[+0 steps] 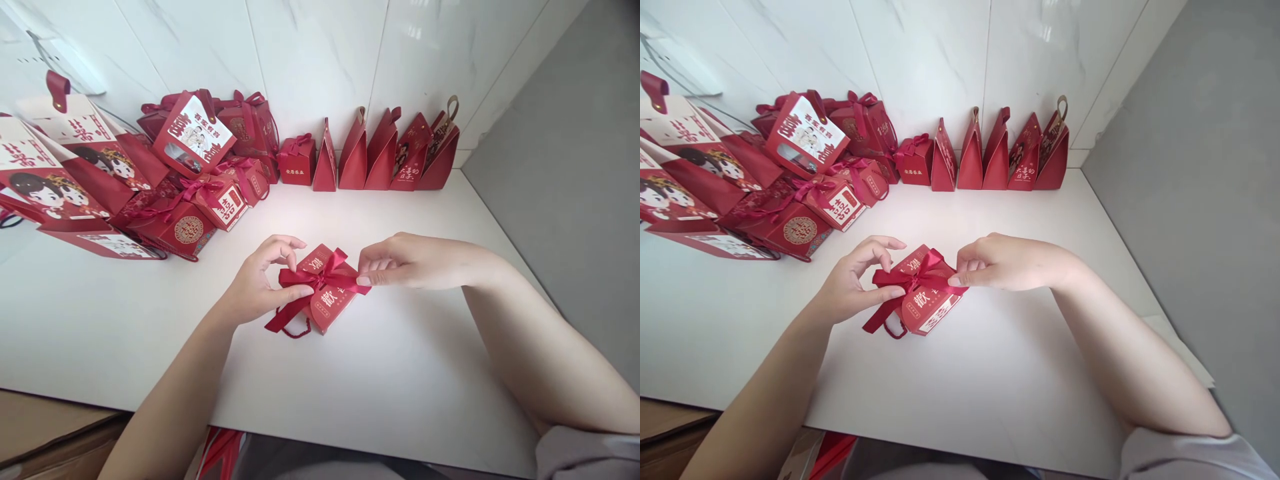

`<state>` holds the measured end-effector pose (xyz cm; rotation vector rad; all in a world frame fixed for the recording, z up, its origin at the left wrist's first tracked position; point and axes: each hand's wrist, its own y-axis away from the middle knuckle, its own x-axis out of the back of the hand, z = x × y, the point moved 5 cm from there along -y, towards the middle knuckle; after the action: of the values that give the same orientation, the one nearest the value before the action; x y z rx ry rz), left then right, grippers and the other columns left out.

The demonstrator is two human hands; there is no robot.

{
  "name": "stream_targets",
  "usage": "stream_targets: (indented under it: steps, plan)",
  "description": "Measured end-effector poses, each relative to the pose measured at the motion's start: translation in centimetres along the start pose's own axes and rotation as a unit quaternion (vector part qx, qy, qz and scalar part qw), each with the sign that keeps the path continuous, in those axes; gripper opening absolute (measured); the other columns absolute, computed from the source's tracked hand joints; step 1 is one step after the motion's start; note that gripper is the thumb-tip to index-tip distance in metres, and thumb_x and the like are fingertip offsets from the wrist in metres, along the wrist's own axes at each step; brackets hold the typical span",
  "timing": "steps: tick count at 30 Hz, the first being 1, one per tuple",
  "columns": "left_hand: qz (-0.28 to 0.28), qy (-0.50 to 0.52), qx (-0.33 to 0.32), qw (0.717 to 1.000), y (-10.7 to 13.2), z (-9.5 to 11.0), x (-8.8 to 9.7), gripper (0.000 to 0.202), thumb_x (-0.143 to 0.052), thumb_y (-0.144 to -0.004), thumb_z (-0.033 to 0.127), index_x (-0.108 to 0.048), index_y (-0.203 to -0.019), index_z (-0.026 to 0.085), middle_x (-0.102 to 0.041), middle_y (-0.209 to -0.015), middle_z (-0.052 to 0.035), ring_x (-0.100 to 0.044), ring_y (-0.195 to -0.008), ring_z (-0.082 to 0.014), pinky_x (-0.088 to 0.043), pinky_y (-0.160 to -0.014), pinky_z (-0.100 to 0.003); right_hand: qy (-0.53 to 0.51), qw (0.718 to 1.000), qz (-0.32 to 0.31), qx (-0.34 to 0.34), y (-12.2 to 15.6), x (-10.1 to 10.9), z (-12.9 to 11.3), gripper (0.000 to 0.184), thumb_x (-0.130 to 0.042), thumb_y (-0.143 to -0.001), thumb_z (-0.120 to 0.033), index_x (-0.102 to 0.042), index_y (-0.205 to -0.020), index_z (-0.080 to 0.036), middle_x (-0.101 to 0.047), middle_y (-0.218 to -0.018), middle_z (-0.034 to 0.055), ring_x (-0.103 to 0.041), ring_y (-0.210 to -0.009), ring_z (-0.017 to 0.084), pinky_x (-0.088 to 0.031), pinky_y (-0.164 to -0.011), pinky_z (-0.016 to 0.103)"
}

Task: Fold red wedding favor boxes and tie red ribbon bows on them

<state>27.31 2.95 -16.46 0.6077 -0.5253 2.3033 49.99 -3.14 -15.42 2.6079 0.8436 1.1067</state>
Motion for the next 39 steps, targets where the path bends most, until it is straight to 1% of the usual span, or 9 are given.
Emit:
stream_targets:
  steps: [4, 7, 12, 18, 23, 26, 29, 31, 39]
  plan:
    - [-0.029, -0.008, 0.023, 0.999, 0.0, -0.4, 0.0, 0.03, -0.077, -0.077, 0.035, -0.053, -0.075, 0.019, -0.055, -0.129, -0.0076, -0.05, -0.127, -0.0254, -0.041, -0.107, -0.041, -0.058, 0.997, -0.02, -0.043, -0.1, -0.3, 0.2, 0.047, -0.057, -0.087, -0.064, -0.068, -0.079, -0.02, -0.07, -0.087, 0.0048, -0.064, -0.077, 0.021, -0.045, -0.065, 0.029]
    - [-0.033, 0.023, 0.041, 0.998, 0.0, -0.7, -0.1, 0.031, -0.078, -0.077, 0.036, -0.052, -0.083, 0.02, -0.055, -0.13, -0.0075, -0.053, -0.125, -0.0245, -0.045, -0.104, -0.04, -0.08, 0.994, -0.035, -0.06, 0.1, -0.7, -0.2, 0.048, -0.06, -0.085, -0.066, -0.069, -0.076, -0.019, -0.07, -0.084, 0.0056, -0.065, -0.076, 0.022, -0.048, -0.064, 0.029]
    - [-0.039, 0.022, 0.067, 0.997, -0.1, -0.9, 0.0, 0.036, -0.079, -0.075, 0.037, -0.052, -0.093, 0.021, -0.053, -0.133, -0.0087, -0.05, -0.128, -0.0262, -0.045, -0.104, -0.042, -0.011, 0.995, -0.019, -0.101, 0.5, -1.6, -0.9, 0.048, -0.064, -0.08, -0.063, -0.064, -0.06, -0.019, -0.065, -0.065, 0.0044, -0.058, -0.057, 0.019, -0.036, -0.047, 0.028]
    - [-0.026, 0.029, 0.052, 0.998, -0.1, -1.1, 0.1, 0.034, -0.078, -0.076, 0.036, -0.048, -0.076, 0.018, -0.055, -0.13, -0.0086, -0.054, -0.123, -0.0254, -0.045, -0.105, -0.042, -0.058, 0.997, 0.02, -0.051, -0.3, -1.4, -0.9, 0.022, -0.063, -0.084, -0.043, -0.068, -0.077, -0.023, -0.069, -0.075, 0.0013, -0.063, -0.069, 0.019, -0.037, -0.05, 0.026]
    - [-0.031, 0.054, 0.072, 0.995, 0.0, -1.8, 0.0, 0.03, -0.08, -0.074, 0.038, -0.057, -0.074, 0.018, -0.054, -0.133, -0.0101, -0.055, -0.122, -0.0282, -0.047, -0.104, -0.044, -0.124, 0.988, 0.071, -0.053, -0.5, -0.8, -0.7, 0.031, -0.068, -0.083, -0.049, -0.056, -0.093, -0.022, -0.071, -0.083, 0.0023, -0.067, -0.069, 0.019, -0.045, -0.056, 0.026]
    - [-0.044, 0.099, 0.082, 0.991, 0.0, -1.7, -0.2, 0.022, -0.077, -0.077, 0.038, -0.067, -0.078, 0.019, -0.053, -0.134, -0.0091, -0.054, -0.123, -0.0291, -0.05, -0.101, -0.042, -0.142, 0.987, 0.051, -0.057, -0.7, -1.2, -0.7, 0.033, -0.068, -0.084, -0.048, -0.055, -0.101, -0.023, -0.071, -0.079, 0.0018, -0.067, -0.066, 0.02, -0.049, -0.058, 0.028]
    - [-0.057, 0.172, 0.112, 0.977, 0.0, -1.7, -0.4, 0.02, -0.07, -0.084, 0.041, -0.074, -0.088, 0.022, -0.052, -0.135, -0.0084, -0.056, -0.12, -0.0285, -0.057, -0.088, -0.036, -0.131, 0.989, 0.043, -0.046, -0.8, -1.6, -0.8, 0.028, -0.069, -0.083, -0.042, -0.056, -0.098, -0.023, -0.069, -0.073, 0.0001, -0.067, -0.064, 0.019, -0.049, -0.057, 0.028]
    - [-0.053, 0.198, 0.124, 0.971, 0.0, -1.9, -0.5, 0.024, -0.066, -0.086, 0.043, -0.075, -0.081, 0.022, -0.053, -0.134, -0.0077, -0.057, -0.118, -0.028, -0.057, -0.083, -0.034, -0.121, 0.991, 0.054, -0.036, -0.7, -1.6, -1.1, 0.028, -0.07, -0.082, -0.042, -0.057, -0.098, -0.024, -0.069, -0.074, -0.0013, -0.066, -0.062, 0.018, -0.048, -0.056, 0.027]
    - [-0.019, 0.206, 0.126, 0.97, -0.1, -2.5, -0.6, 0.032, -0.062, -0.089, 0.044, -0.072, -0.072, 0.019, -0.06, -0.127, -0.0069, -0.059, -0.114, -0.0244, -0.051, -0.094, -0.033, 0.056, 0.986, 0.098, -0.119, -0.5, -1.8, -1.4, 0.041, -0.064, -0.081, -0.06, -0.06, -0.067, -0.021, -0.065, -0.065, 0.0024, -0.058, -0.057, 0.018, -0.037, -0.048, 0.029]
